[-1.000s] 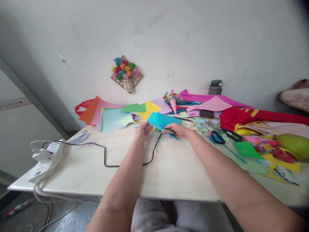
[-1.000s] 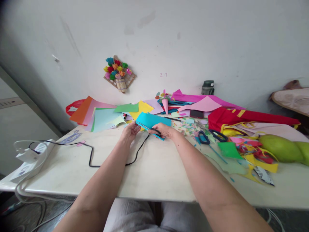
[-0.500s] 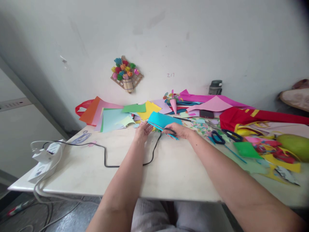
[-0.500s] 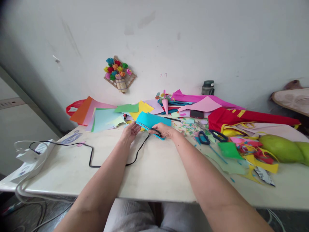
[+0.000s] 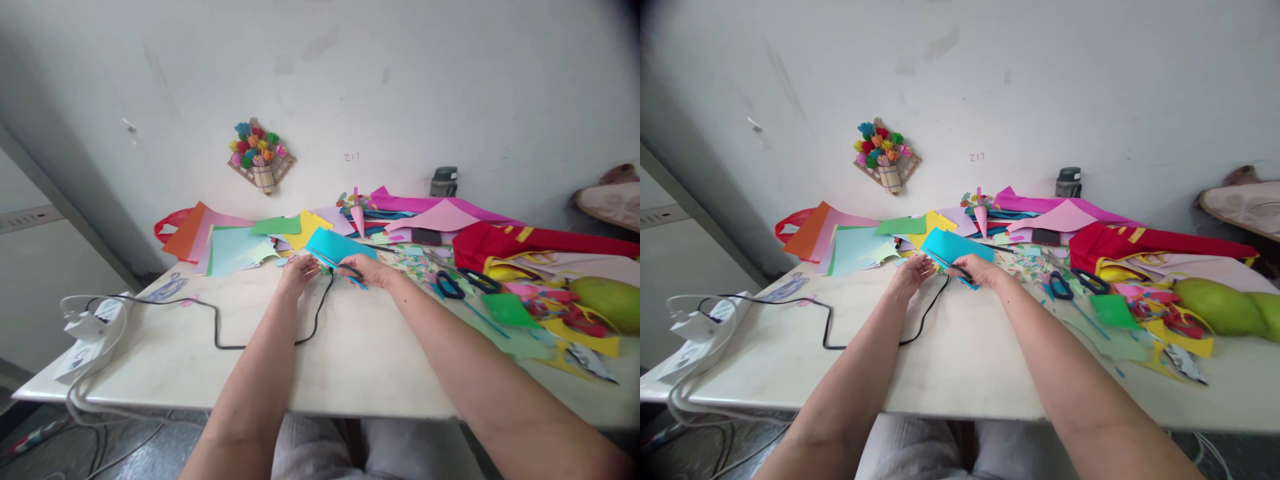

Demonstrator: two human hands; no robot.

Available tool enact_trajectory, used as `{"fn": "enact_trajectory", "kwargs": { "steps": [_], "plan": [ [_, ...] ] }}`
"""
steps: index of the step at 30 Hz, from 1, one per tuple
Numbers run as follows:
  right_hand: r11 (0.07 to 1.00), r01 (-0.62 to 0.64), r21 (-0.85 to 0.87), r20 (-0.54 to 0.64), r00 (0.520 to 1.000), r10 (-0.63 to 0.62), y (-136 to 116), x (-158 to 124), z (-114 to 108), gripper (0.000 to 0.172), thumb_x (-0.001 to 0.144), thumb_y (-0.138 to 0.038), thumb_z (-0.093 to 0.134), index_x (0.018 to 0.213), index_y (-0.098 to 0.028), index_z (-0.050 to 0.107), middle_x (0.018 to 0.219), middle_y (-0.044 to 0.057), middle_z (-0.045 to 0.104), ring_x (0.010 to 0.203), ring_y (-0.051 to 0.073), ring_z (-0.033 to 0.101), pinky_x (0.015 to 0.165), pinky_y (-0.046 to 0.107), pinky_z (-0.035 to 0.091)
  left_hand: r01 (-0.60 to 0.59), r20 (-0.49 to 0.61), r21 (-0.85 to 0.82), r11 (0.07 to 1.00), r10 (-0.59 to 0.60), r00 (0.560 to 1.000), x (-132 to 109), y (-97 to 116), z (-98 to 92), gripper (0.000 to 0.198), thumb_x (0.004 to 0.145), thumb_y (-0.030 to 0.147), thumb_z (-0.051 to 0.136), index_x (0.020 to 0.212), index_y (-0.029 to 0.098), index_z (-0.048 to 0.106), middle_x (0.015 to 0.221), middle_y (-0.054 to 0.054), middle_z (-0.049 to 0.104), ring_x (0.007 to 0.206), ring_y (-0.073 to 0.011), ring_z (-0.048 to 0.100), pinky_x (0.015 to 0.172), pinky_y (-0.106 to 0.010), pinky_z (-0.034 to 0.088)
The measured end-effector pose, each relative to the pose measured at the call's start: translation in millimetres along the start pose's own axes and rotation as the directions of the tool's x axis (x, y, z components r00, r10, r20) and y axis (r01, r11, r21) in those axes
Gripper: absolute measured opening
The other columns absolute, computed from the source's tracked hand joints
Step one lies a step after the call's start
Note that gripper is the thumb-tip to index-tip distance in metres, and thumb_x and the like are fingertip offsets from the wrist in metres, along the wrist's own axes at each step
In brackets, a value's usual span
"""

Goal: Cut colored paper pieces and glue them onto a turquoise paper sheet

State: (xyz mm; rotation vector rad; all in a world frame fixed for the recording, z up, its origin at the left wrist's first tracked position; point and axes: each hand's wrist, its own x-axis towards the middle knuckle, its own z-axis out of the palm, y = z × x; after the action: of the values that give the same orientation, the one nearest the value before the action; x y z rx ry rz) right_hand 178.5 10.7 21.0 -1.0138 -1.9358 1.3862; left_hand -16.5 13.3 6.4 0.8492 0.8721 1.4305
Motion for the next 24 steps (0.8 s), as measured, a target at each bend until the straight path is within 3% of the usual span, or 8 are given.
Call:
{"fn": "enact_trajectory", "kwargs": {
  "steps": [24],
  "plan": [
    [0.996, 0.075, 0.046, 0.022, 0.997, -0.076, 7.8, 4.8, 0.4, 0.038, 0.065, -0.051, 0.061, 0.063, -0.017, 0.044, 0.042, -0.011, 0.030, 0.035, 0.003, 0.025, 0.033, 0.019, 0.015, -0.008, 0.007, -0.027, 1.000, 0.009, 1.000, 3.2, -2.5, -3.6, 0.008, 0.068, 0.018, 0.064, 0.071, 0.012, 0.059, 0.063, -0.003, 0.063, 0.055, -0.0114, 0.060, 0.061, -0.026, 0.052]
  ]
}}
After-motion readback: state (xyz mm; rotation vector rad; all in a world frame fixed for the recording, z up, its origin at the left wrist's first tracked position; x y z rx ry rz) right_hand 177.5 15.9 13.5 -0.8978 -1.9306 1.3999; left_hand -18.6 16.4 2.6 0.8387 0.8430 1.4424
